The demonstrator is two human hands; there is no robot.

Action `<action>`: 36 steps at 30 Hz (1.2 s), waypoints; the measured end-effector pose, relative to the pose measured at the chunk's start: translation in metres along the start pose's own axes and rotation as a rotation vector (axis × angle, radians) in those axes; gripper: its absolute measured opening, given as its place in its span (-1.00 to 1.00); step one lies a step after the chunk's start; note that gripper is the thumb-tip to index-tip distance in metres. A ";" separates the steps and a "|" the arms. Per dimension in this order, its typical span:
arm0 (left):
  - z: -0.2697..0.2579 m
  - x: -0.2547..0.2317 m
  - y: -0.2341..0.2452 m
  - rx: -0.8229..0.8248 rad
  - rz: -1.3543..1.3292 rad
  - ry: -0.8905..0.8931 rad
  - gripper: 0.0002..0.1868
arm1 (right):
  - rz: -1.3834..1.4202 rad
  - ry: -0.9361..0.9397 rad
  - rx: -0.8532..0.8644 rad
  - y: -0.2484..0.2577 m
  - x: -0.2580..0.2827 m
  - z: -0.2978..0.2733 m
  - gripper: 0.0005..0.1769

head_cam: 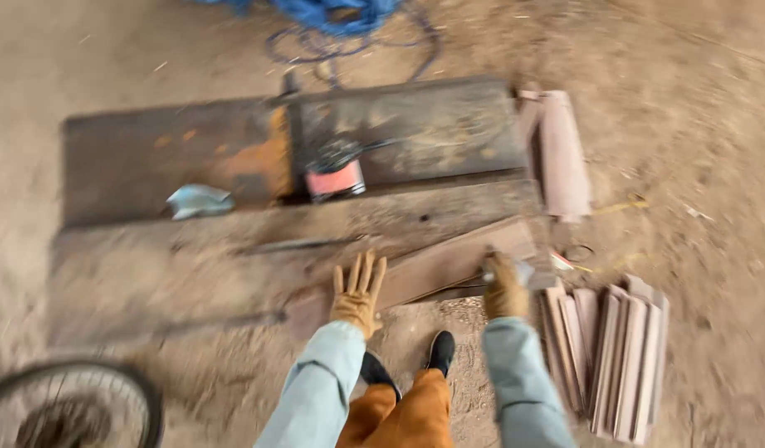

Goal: Sanding a long piece of wood by hand and then with an electric orbital sander.

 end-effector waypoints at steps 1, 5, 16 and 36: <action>-0.019 0.009 0.004 -0.008 -0.072 0.075 0.27 | -0.069 -0.051 0.037 0.009 -0.004 0.004 -0.45; -0.062 0.106 -0.101 -0.708 -0.687 0.615 0.26 | -0.175 -0.004 0.050 0.012 -0.014 0.003 -0.51; 0.088 0.155 -0.286 -0.522 -2.678 0.739 -0.64 | -0.282 -0.092 0.133 -0.004 -0.056 0.005 -0.58; -0.096 0.022 -0.021 -1.160 -1.005 0.254 -0.31 | 0.486 0.546 0.386 0.088 0.288 0.039 -0.27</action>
Point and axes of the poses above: each hand's wrist, its own z-axis towards the middle knuckle, its own y-axis out of the back of the hand, x = y × z, the point moved 5 cm from there along z, towards the middle knuckle, and after that the axes turned 1 degree about -z, right-handed, at the moved point
